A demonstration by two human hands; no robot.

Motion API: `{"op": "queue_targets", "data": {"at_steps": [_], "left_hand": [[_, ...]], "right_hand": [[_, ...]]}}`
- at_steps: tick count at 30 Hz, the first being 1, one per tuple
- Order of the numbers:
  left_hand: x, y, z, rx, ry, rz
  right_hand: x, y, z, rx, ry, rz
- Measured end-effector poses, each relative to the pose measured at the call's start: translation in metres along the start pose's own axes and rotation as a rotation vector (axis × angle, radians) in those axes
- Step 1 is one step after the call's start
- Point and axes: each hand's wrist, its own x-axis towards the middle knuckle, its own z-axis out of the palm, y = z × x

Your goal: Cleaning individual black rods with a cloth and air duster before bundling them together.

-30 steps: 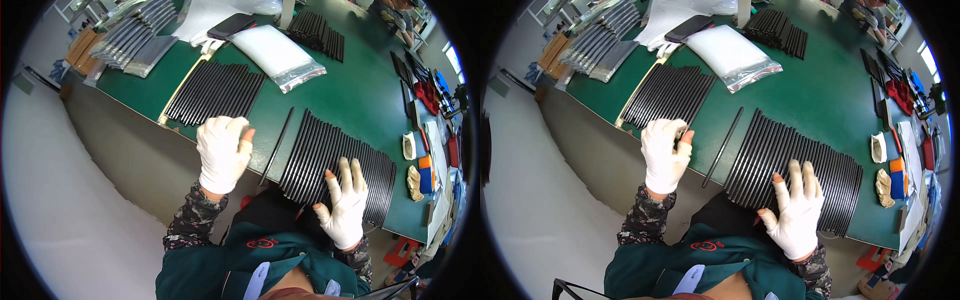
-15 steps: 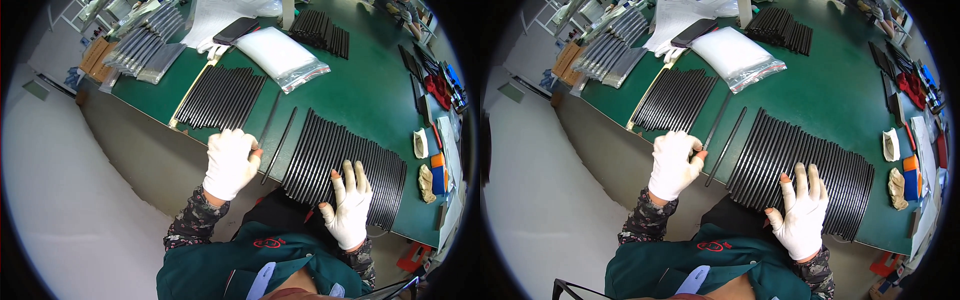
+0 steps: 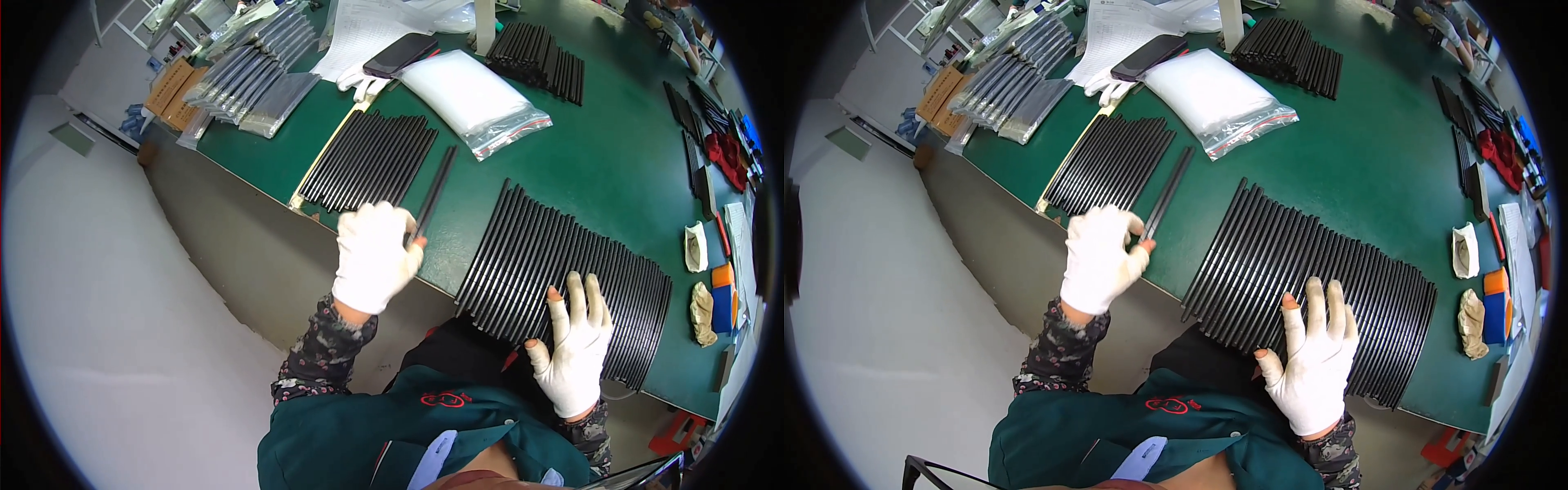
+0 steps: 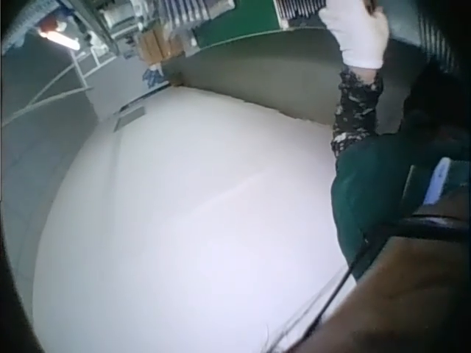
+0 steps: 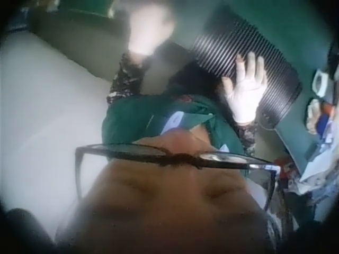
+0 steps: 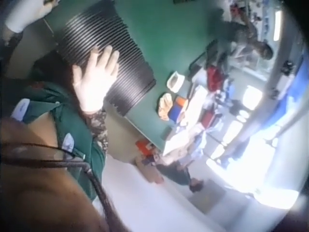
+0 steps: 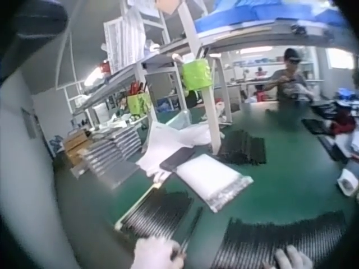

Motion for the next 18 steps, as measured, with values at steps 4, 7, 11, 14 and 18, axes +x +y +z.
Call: {"op": "queue_targets", "data": {"at_steps": [4,7,11,14,18], "left_hand": [[0.006,-0.008,0.006,0.024,0.172,-0.042],[0.009,-0.022,0.014,0.163,0.159,-0.12],[0.008,-0.023,0.015,0.219,0.168,-0.086],[0.004,-0.018,0.008,0.149,0.119,-0.052],[0.004,-0.014,-0.003,-0.146,0.032,-0.104]], "right_hand": [[0.0,0.0,0.0,-0.002,-0.001,-0.001],[0.0,0.0,0.0,0.0,0.003,-0.007],[0.001,-0.001,0.0,0.003,0.002,-0.002],[0.0,0.0,0.0,-0.013,-0.004,0.003],[0.001,0.0,0.001,-0.012,-0.006,0.011]]}}
